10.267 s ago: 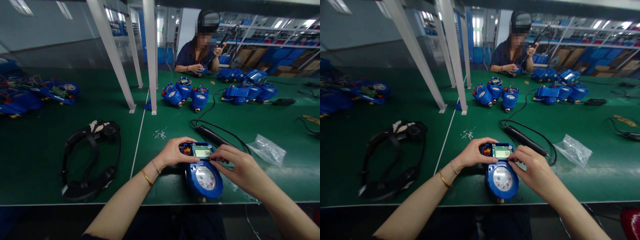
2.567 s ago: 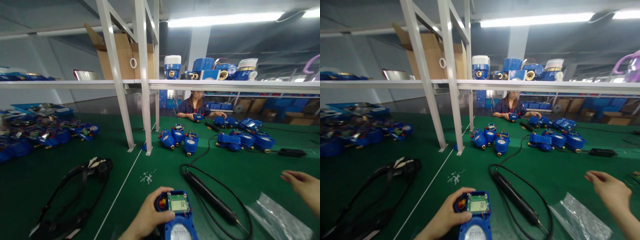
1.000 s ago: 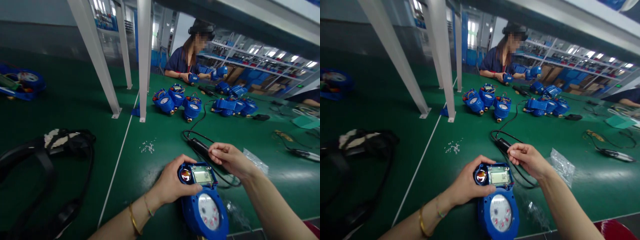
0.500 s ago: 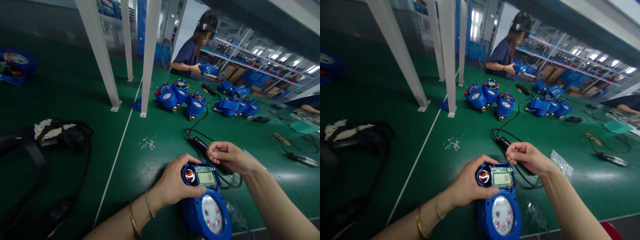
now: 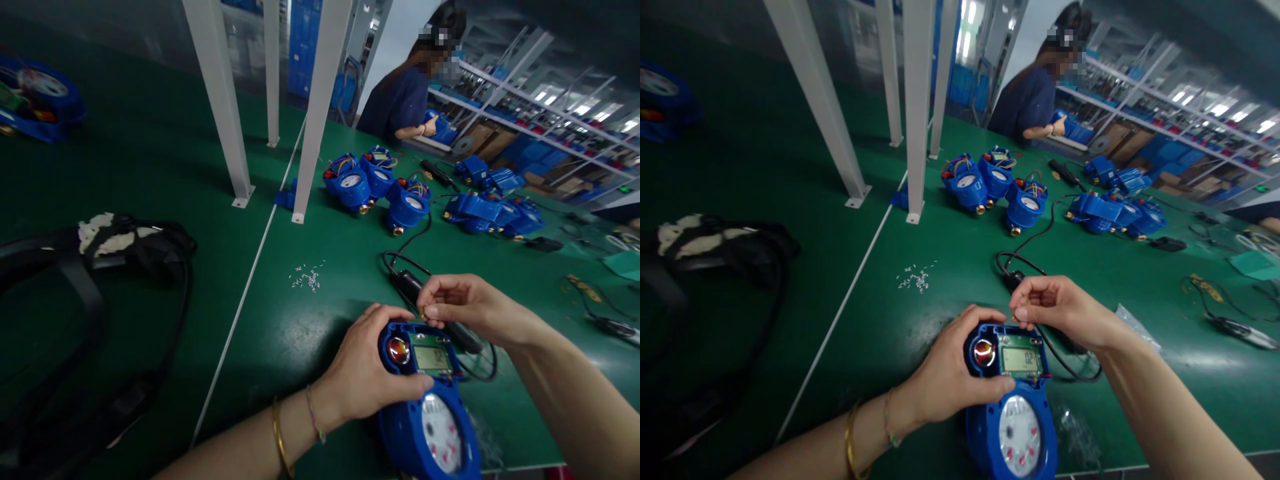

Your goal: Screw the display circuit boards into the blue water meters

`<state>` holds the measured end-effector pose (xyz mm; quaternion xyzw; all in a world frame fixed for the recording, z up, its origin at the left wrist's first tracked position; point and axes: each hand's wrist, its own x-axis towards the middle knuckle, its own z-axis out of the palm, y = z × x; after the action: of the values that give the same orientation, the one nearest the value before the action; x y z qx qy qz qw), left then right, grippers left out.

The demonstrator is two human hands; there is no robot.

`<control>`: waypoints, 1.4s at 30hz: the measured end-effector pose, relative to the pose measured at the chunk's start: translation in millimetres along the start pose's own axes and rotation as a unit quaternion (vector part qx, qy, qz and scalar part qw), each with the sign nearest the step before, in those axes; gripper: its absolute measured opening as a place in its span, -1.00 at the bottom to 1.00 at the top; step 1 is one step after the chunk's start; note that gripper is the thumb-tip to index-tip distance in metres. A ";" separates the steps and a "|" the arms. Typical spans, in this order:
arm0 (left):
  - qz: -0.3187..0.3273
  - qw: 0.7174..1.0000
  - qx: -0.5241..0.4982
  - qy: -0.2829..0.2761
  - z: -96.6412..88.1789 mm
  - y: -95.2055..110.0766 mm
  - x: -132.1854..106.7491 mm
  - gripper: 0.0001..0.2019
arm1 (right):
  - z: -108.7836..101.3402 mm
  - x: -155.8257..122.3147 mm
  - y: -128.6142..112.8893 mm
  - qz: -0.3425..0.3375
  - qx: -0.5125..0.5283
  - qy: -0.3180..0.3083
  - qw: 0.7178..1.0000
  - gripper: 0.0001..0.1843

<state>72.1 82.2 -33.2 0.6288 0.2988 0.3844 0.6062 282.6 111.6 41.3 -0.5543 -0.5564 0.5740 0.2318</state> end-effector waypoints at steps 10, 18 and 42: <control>-0.039 0.999 -0.003 0.015 1.2 2.8 -0.2 -0.34 | 9.2 13.1 -32.1 0.031 -0.171 -0.128 0.976 -0.67; -0.047 0.999 -0.013 0.011 2.5 2.8 -2.0 -0.28 | 15.2 11.0 -29.0 -0.018 -0.253 -0.126 0.959 -0.57; -0.040 0.999 -0.009 0.016 2.8 3.3 -1.0 -0.30 | 18.7 12.5 -24.9 -0.047 -0.237 -0.101 0.965 -0.62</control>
<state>73.6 79.5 -30.0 0.6050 0.3299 0.3727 0.6215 253.7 122.3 54.5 -0.5054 -0.7226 0.4674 0.0633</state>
